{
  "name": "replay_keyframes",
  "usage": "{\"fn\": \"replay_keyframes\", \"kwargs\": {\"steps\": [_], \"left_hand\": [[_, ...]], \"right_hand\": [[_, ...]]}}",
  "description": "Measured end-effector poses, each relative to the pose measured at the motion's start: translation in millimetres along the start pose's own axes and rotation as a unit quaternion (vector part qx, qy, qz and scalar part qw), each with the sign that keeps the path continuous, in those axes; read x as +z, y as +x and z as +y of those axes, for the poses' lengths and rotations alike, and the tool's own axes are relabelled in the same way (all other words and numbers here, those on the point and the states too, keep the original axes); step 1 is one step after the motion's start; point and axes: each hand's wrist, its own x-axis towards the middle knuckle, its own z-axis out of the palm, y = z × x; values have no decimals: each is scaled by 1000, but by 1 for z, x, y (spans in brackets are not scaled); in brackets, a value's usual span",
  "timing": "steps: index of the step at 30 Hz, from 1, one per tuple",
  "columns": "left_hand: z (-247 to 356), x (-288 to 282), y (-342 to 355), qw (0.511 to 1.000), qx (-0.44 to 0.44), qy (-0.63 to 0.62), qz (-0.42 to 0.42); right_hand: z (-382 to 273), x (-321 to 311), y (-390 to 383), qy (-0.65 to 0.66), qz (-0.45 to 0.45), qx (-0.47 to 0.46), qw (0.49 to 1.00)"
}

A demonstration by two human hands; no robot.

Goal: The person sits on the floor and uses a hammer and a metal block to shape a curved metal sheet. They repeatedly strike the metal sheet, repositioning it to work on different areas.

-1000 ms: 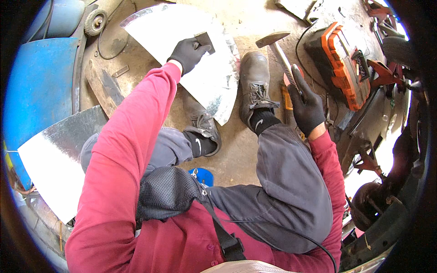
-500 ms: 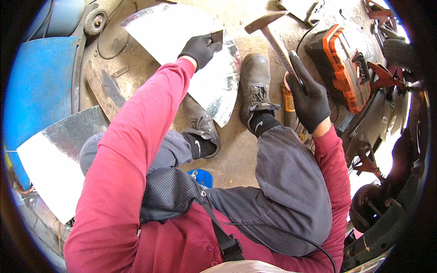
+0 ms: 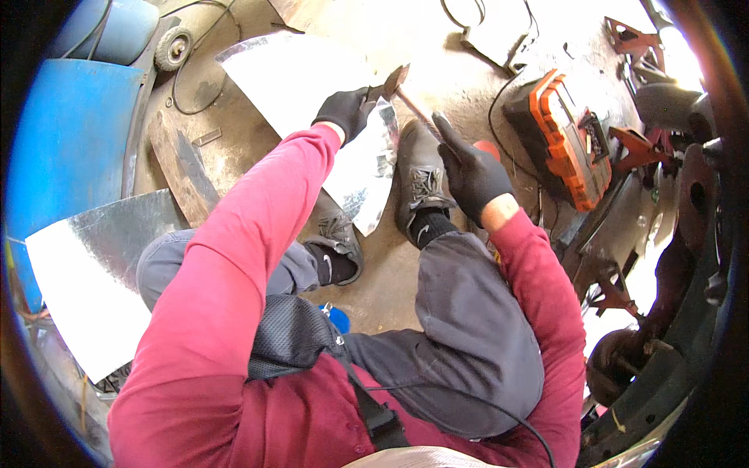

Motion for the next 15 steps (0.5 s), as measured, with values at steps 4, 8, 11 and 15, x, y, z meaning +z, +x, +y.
{"fn": "replay_keyframes", "kwargs": {"steps": [4, 8, 11, 15], "left_hand": [[-2, -2, 2, 999, -33, -35, 6], [-14, 6, -6, 997, -43, -61, 25], [-12, 1, -7, 999, -46, -10, 1], [17, 2, -2, 999, -32, 2, -33]], "right_hand": [[12, -8, 5, 92, 136, -62, 984], [-13, -43, 5, 177, 216, -139, 950], [-31, -81, 3, 58, 324, -217, 919], [8, -26, -1, 21, 310, -235, 921]]}}
